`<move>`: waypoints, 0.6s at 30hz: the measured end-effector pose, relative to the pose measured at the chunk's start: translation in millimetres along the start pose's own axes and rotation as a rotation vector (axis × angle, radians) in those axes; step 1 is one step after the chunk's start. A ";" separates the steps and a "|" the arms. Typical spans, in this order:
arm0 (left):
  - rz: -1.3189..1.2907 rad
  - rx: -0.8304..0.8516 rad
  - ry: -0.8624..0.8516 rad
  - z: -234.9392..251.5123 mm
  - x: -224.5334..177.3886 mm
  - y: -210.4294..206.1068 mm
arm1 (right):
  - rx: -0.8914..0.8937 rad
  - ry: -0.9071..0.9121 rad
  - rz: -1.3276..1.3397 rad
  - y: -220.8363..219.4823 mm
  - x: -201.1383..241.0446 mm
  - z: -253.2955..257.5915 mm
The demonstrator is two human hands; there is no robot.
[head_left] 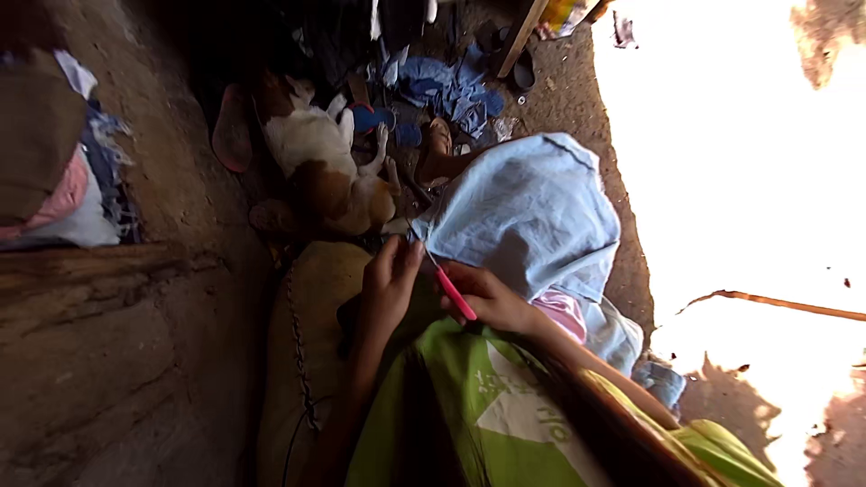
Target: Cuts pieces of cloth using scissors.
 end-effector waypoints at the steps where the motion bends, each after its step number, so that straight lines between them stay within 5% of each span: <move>1: 0.024 0.007 -0.050 3.1 -7.2 -2.5 | -0.015 -0.001 -0.054 3.1 8.8 -3.3; 8: 0.217 0.000 -0.471 36.4 -74.4 -15.1 | -0.110 0.063 -0.379 35.1 71.1 -18.6; 14: 0.057 0.219 -0.616 55.8 -139.4 -57.0 | -0.350 0.164 -0.644 86.6 122.3 -50.5; 18: -0.014 0.322 -0.617 61.6 -175.3 -84.8 | -0.480 0.180 -0.492 110.6 135.4 -71.6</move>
Point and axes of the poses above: each hand's wrist, its own z-axis towards the middle knuckle, its own y-axis out of the back of the hand, x = y × z, the point moved 6 cm from there along z, towards the middle knuckle, and after that the axes turned 8 degrees about z, right-handed, at the moved point
